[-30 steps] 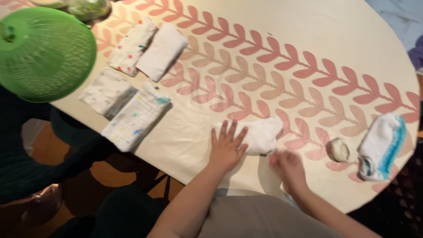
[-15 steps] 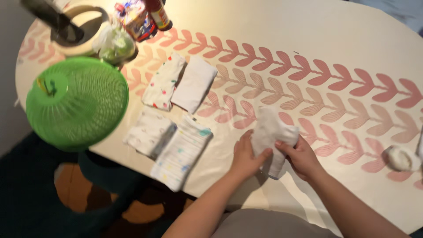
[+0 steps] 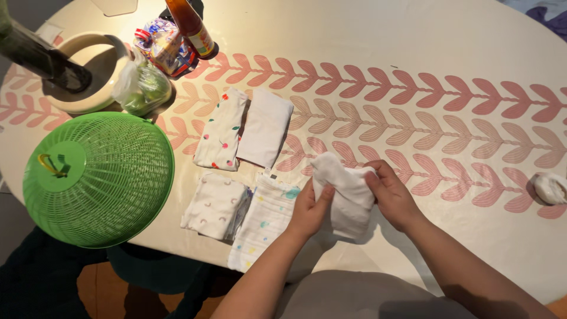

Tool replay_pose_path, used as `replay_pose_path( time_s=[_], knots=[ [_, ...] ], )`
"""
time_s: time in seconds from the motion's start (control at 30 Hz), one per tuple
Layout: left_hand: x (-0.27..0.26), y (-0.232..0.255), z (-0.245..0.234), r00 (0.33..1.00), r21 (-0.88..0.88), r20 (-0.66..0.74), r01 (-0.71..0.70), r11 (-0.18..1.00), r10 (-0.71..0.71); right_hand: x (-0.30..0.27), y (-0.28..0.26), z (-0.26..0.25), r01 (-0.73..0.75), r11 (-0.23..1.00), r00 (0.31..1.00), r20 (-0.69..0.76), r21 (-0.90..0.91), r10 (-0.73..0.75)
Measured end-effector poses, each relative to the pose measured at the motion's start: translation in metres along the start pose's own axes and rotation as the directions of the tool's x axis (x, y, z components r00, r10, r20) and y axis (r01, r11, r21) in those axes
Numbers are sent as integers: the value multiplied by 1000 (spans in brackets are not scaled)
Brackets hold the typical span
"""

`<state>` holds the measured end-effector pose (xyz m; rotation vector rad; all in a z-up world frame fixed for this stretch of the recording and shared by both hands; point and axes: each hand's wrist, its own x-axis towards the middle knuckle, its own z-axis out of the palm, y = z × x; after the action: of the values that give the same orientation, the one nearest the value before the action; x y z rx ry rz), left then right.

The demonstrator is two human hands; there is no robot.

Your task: The person folds infant clothes and cloth diapers on a table, smoothing and stacking them before placing them into a laundry basket.

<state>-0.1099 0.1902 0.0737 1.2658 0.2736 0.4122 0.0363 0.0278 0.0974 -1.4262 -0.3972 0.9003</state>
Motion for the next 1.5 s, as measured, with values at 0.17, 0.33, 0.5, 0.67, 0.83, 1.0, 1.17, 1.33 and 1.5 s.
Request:
replay_pose_path(
  time_s=[0.17, 0.33, 0.5, 0.67, 0.83, 1.0, 1.17, 1.33, 1.5],
  knots=[
    [6, 9, 9, 987, 163, -153, -14, 987, 39, 20, 15, 13, 170, 944, 967, -231, 281, -106],
    [10, -8, 13, 965, 54, -241, 123, 991, -107, 34, 5, 33, 65, 865, 916, -374, 498, 147],
    [9, -14, 7, 948, 39, -305, 110, 993, -93, 29, 11, 38, -44, 876, 955, -239, 480, 178],
    [13, -19, 1, 933, 111, -338, 166, 980, -119, 26, 23, 40, -257, 943, 955, -96, 210, 281],
    [2, -2, -7, 930, 323, -281, 323, 890, -235, 54, 19, 48, -206, 873, 914, -232, 442, 333],
    [22, 8, -57, 965, 353, -255, 144, 924, -53, 114, 8, 75, -146, 858, 968, -108, 493, 226],
    [75, 46, -135, 865, 486, -444, 450, 749, -233, 205, 9, 110, -59, 855, 995, -34, 515, 90],
    [110, 23, -192, 890, 686, -456, 361, 631, -14, 285, 43, 146, -210, 861, 964, -48, 464, 261],
    [108, -2, -200, 853, 644, -518, 436, 629, -62, 288, 59, 148, -272, 944, 921, -235, 187, 311]
  ],
)
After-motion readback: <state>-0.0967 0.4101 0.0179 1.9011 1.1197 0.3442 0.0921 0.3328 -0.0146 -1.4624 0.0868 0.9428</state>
